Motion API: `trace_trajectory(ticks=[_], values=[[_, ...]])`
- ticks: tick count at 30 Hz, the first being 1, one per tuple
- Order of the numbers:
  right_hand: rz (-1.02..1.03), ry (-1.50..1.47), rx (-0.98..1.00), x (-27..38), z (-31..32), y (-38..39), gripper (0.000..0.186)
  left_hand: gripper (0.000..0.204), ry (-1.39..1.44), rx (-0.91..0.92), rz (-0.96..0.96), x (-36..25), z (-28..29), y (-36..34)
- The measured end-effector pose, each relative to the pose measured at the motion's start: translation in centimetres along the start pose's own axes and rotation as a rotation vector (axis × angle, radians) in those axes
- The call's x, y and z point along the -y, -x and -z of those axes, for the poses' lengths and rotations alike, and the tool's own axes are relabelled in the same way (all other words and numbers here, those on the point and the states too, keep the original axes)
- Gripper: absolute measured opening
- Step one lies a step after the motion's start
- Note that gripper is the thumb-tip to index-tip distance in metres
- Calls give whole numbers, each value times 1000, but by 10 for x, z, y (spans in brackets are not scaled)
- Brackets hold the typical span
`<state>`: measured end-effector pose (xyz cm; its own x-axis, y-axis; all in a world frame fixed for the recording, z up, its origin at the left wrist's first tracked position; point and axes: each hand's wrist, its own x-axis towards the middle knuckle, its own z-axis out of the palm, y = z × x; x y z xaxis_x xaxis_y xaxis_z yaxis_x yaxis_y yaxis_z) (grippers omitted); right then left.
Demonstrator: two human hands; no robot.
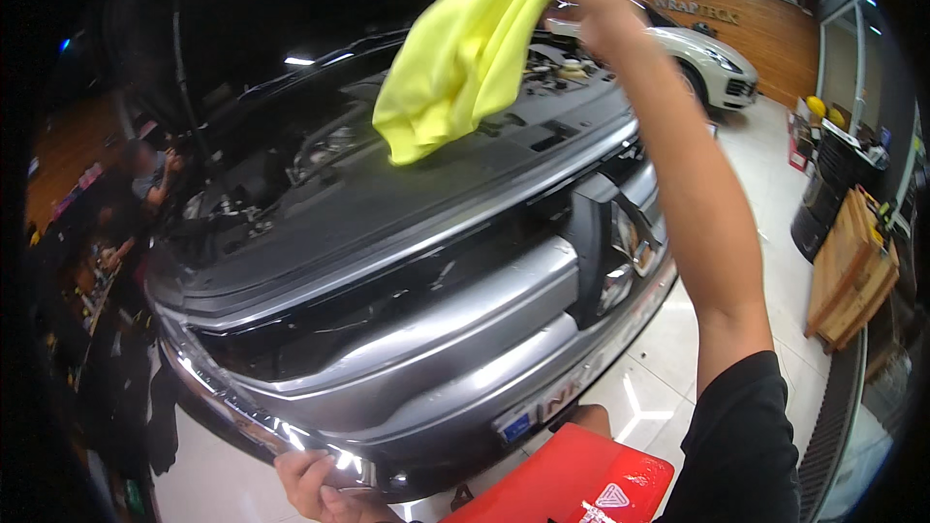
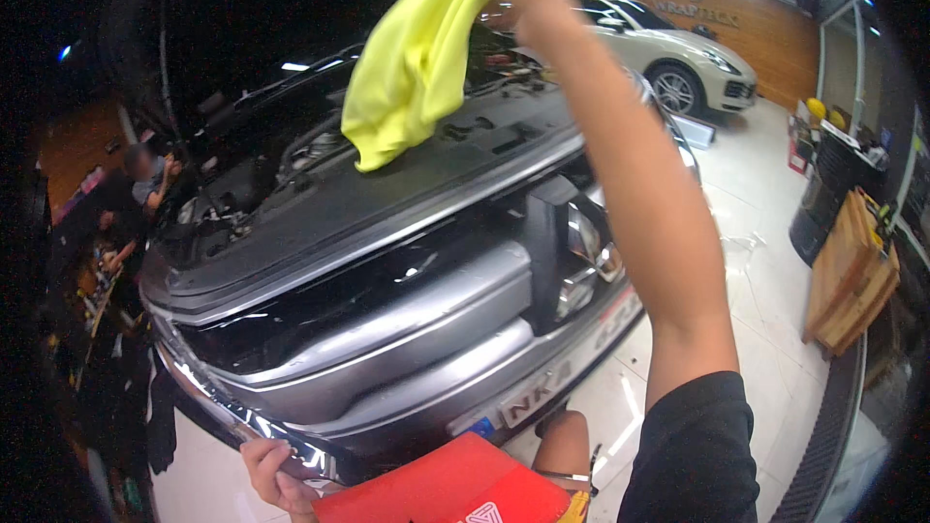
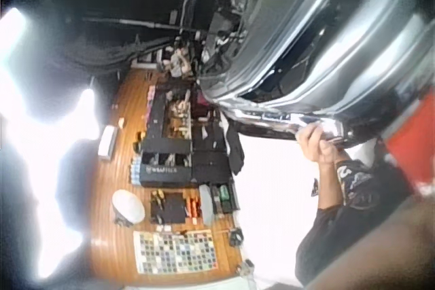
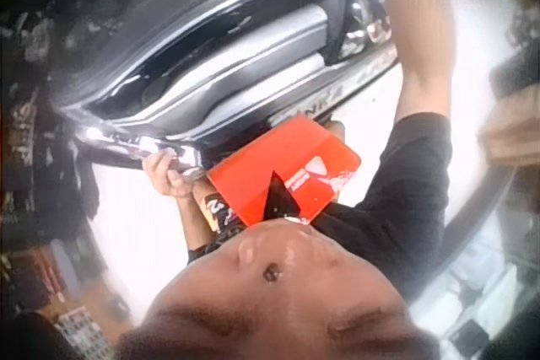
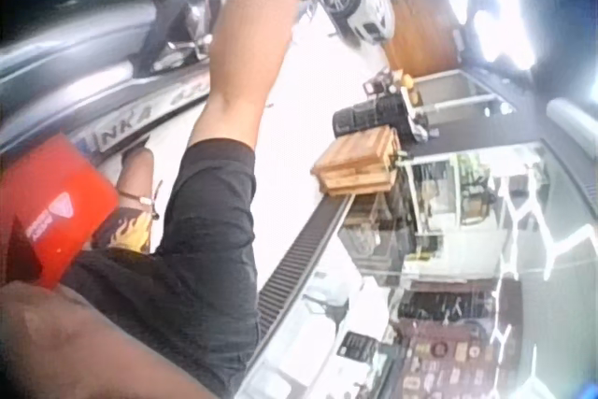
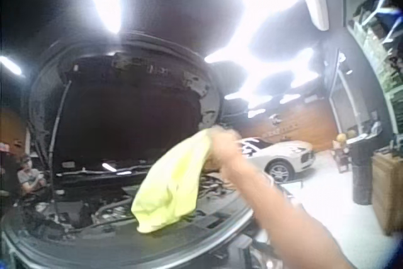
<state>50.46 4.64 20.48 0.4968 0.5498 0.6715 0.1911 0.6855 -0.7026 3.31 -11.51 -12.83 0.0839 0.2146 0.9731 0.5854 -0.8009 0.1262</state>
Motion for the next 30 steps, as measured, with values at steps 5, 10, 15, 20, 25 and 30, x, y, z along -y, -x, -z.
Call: trace_trajectory(ticks=[5, 10, 15, 20, 25, 30], values=[[119, -401, 16, 76, 192, -14, 24, 46, 43, 71, 21, -2, 1, -6], [211, -34, 47, 85, 344, 26, 21, 38, 129, 71, -13, -11, -19, -11], [198, 174, 135, -44, 184, 133, 19, 37, -15, 102, -41, -6, -3, -8], [594, 639, 257, -94, 166, 162, 11, 36, -27, 129, -32, -7, -13, -9], [674, 806, 299, -110, 156, 166, 9, 40, -5, 128, -21, -9, -9, -10], [665, 884, 204, -116, 150, 169, 10, 45, -23, 123, -56, -10, -8, -10]])
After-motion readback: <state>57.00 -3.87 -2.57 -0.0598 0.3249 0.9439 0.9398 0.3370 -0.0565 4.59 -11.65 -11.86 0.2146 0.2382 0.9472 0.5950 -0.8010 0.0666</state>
